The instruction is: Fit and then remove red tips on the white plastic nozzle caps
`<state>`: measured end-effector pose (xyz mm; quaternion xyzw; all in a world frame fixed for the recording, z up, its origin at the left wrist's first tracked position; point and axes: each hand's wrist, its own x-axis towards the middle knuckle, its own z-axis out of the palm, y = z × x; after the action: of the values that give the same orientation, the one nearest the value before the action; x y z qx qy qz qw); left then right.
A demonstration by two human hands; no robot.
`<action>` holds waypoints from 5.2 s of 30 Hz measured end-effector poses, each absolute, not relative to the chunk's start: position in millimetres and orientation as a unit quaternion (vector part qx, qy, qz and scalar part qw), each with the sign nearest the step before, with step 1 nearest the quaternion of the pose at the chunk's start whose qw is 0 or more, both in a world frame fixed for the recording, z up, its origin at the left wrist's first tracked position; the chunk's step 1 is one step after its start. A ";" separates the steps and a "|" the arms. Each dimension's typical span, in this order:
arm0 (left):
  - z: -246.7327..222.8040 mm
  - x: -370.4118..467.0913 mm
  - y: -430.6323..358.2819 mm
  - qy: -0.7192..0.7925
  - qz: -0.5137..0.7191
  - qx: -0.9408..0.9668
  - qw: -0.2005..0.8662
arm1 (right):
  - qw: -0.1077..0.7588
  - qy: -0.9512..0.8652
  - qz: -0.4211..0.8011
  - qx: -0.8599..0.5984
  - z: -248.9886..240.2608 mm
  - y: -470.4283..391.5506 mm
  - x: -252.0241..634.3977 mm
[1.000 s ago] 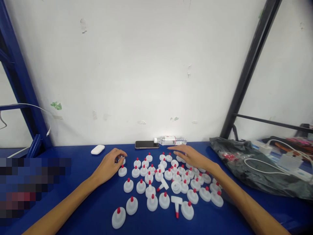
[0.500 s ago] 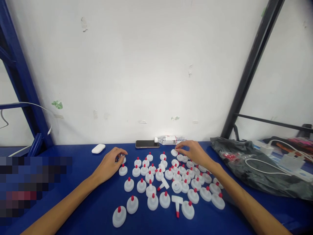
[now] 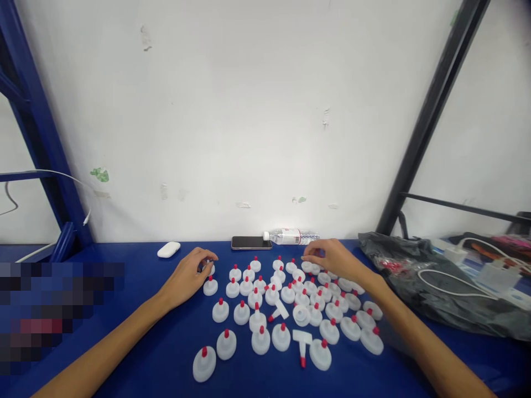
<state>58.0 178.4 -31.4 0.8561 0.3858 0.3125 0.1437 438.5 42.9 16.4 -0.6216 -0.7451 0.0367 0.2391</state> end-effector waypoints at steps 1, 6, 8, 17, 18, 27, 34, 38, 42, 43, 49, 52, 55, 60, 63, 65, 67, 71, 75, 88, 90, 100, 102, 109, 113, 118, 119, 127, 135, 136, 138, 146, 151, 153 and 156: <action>-31.4 58.2 178.2 0.388 0.311 0.856 0.141 | 0.217 -0.744 0.055 -0.629 18.3 41.5 441.2; -30.8 58.7 176.5 0.402 0.309 0.853 0.125 | 0.135 -0.751 0.074 -0.643 14.5 41.4 448.7; -30.0 58.5 176.0 0.406 0.309 0.852 0.118 | 0.128 -0.751 0.063 -0.644 9.8 43.9 449.5; -17.5 57.8 161.0 0.368 0.321 0.864 0.122 | 0.140 -0.762 0.065 -0.629 4.9 44.0 448.2; -15.0 58.2 158.8 0.369 0.333 0.860 0.115 | 0.150 -0.762 0.066 -0.626 6.2 42.8 446.7; -2.3 60.2 146.8 0.341 0.407 0.847 -0.016 | 0.283 -0.748 0.083 -0.595 20.5 35.6 426.6; 0.5 71.8 125.7 0.188 0.444 0.864 -0.147 | 0.426 -0.742 0.029 -0.516 40.0 19.7 376.4; 4.6 80.7 105.9 0.147 0.472 0.858 -0.138 | 0.507 -0.711 0.140 -0.466 45.1 14.0 317.2; 0.7 84.0 97.3 0.147 0.477 0.859 -0.115 | 0.506 -0.726 0.196 -0.422 36.4 16.9 273.2; -0.9 83.9 97.0 0.151 0.469 0.863 -0.111 | 0.508 -0.723 0.202 -0.422 32.5 17.9 267.6; -7.0 85.0 96.4 0.142 0.469 0.858 -0.154 | 0.534 -0.688 0.251 -0.422 13.0 18.0 262.7; -5.6 86.9 92.7 0.122 0.502 0.833 -0.199 | 0.516 -0.696 0.286 -0.410 13.0 15.7 265.0; -2.9 86.5 88.9 0.104 0.498 0.830 -0.229 | 0.499 -0.694 0.321 -0.408 15.3 13.9 266.5; -0.5 81.9 85.3 0.037 0.510 0.816 -0.269 | 0.480 -0.646 0.468 -0.366 14.4 11.3 264.1; -2.2 80.6 82.5 0.007 0.519 0.805 -0.288 | 0.440 -0.653 0.513 -0.342 12.3 8.6 256.1; -4.4 80.9 79.9 -0.001 0.519 0.802 -0.294 | 0.442 -0.668 0.488 -0.346 10.4 7.0 249.4; -6.6 81.8 77.0 -0.004 0.518 0.803 -0.295 | 0.454 -0.674 0.455 -0.365 7.8 6.3 244.2; -7.6 83.9 73.9 0.005 0.513 0.817 -0.262 | 0.480 -0.659 0.417 -0.402 -0.3 8.8 241.7; -3.4 82.3 77.7 -0.001 0.494 0.830 -0.258 | 0.493 -0.654 0.415 -0.396 -5.0 13.2 246.1; 14.6 59.8 118.6 0.338 0.403 0.837 -0.153 | 0.403 -0.655 0.081 -0.634 35.4 44.2 359.9; 4.5 55.8 133.1 0.407 0.368 0.827 -0.122 | 0.325 -0.667 -0.018 -0.670 26.6 52.9 375.6; -34.8 41.5 160.6 0.479 0.300 0.825 -0.024 | 0.249 -0.661 -0.048 -0.706 9.6 62.8 399.7; -34.3 41.0 160.2 0.481 0.292 0.827 -0.014 | 0.235 -0.663 -0.031 -0.710 8.6 63.7 400.9; -29.1 43.3 156.0 0.485 0.264 0.833 0.007 | 0.208 -0.657 0.014 -0.724 6.4 63.8 402.0; -25.1 42.4 155.8 0.484 0.229 0.844 0.030 | 0.198 -0.636 0.024 -0.746 11.7 58.8 406.3; -21.7 38.7 160.9 0.479 0.174 0.857 0.077 | 0.140 -0.631 0.053 -0.761 13.8 53.9 408.8; -21.4 38.4 161.7 0.478 0.169 0.858 0.083 | 0.131 -0.632 0.054 -0.762 13.0 53.8 408.2; -18.7 40.9 161.0 0.466 0.188 0.859 0.098 | 0.125 -0.635 0.047 -0.761 4.3 55.6 403.6; 2.8 48.5 140.4 0.456 0.290 0.841 0.047 | 0.301 -0.631 0.011 -0.715 22.7 52.2 390.5; 5.4 50.3 137.9 0.450 0.314 0.836 0.028 | 0.343 -0.630 0.002 -0.696 25.6 50.9 384.2; 8.1 53.8 134.2 0.431 0.355 0.829 -0.011 | 0.433 -0.631 -0.012 -0.643 29.9 47.0 369.1; -2.8 67.6 121.9 0.225 0.388 0.887 -0.110 | 0.555 -0.644 0.210 -0.483 34.3 21.0 310.0; -3.5 74.0 109.8 0.136 0.402 0.890 -0.169 | 0.521 -0.669 0.246 -0.470 23.7 14.4 290.6; -2.6 73.9 107.4 0.119 0.406 0.888 -0.179 | 0.516 -0.672 0.254 -0.467 17.4 16.3 288.0; -1.5 73.0 106.3 0.105 0.413 0.885 -0.189 | 0.521 -0.666 0.270 -0.461 12.2 19.5 287.0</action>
<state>73.0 106.3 -1.5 0.8846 0.1046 0.4133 -0.1888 287.0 19.5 12.2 -0.4609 -0.6659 0.2697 0.5210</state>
